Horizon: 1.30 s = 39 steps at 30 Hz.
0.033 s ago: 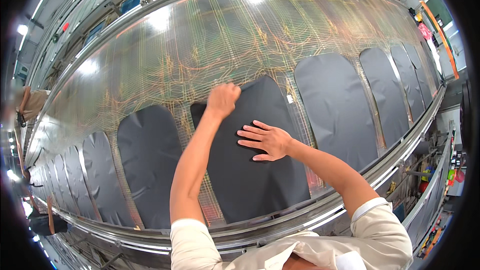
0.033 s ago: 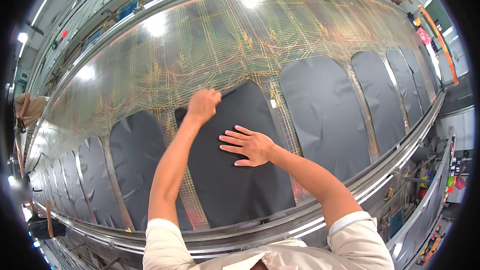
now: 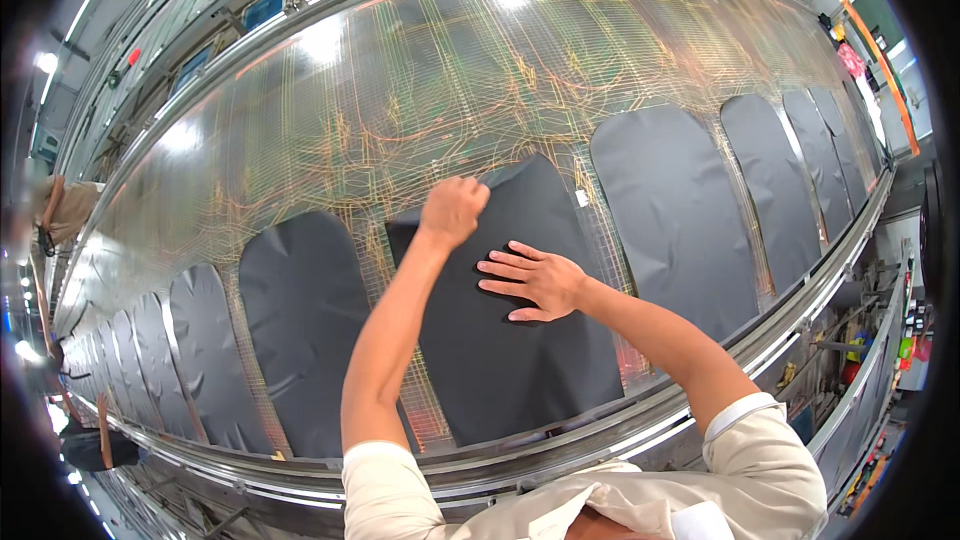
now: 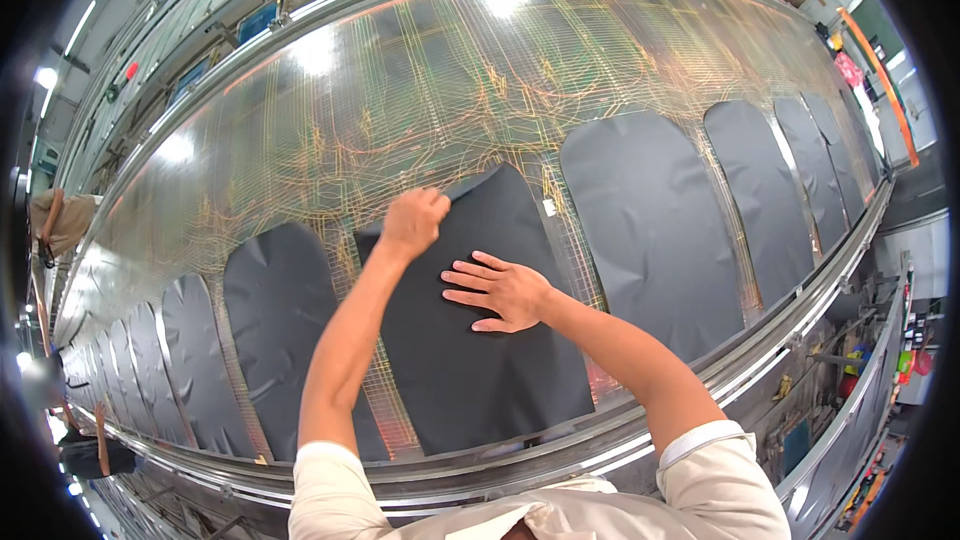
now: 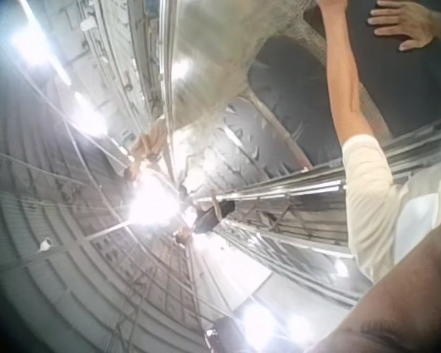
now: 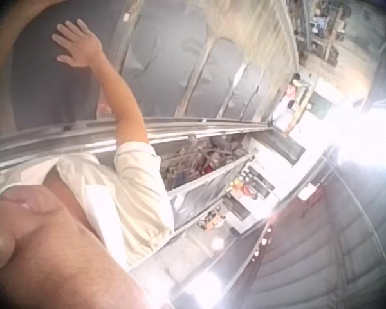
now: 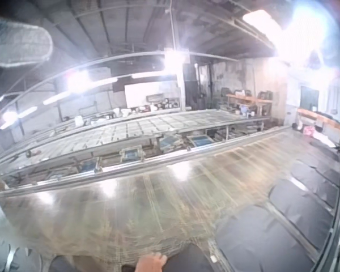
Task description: The person places black fabric pieces onto a drying rack, then moves to a workbench to handle wooden screen printing frames. They apply yellow tape to the edges of a purple screen frame and place it on a stand.
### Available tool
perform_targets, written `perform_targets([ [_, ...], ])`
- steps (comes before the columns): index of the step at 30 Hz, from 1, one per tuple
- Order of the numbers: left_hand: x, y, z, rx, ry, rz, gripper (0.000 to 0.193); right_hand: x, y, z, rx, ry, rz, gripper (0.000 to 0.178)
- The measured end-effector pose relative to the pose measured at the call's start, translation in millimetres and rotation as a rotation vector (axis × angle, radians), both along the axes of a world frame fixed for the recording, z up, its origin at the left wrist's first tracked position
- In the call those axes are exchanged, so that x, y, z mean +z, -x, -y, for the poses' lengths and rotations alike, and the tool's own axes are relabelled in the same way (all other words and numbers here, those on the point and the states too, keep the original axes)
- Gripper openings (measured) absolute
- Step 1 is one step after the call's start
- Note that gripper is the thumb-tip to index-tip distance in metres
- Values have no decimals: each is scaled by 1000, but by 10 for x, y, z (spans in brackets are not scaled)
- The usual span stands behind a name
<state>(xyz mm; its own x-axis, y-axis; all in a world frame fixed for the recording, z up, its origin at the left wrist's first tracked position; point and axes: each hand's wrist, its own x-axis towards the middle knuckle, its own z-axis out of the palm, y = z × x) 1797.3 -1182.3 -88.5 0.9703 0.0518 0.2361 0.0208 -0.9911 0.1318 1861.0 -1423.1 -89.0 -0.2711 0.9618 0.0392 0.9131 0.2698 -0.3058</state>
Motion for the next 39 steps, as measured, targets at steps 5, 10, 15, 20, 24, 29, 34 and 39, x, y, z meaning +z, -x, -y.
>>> perform_targets([
  [5,189,443,483,-120,77,145,9,-57,-21,-10,15,18,-2,69],
  [10,243,626,640,-145,64,167,10,-64,17,29,-1,65,-10,70],
  [15,279,500,585,94,-14,313,18,-45,20,40,-2,15,-4,69],
  [20,-35,397,639,308,171,76,22,-40,56,33,-11,11,4,69],
  [24,-43,326,585,338,-60,202,20,-40,58,35,-10,5,14,69],
  [29,295,260,605,450,232,-249,25,-70,18,79,-14,-3,6,68],
  [34,146,467,629,205,166,1,22,-83,13,37,2,-8,-29,68],
  [39,101,607,897,171,244,180,12,-42,-9,69,1,18,-48,69],
])
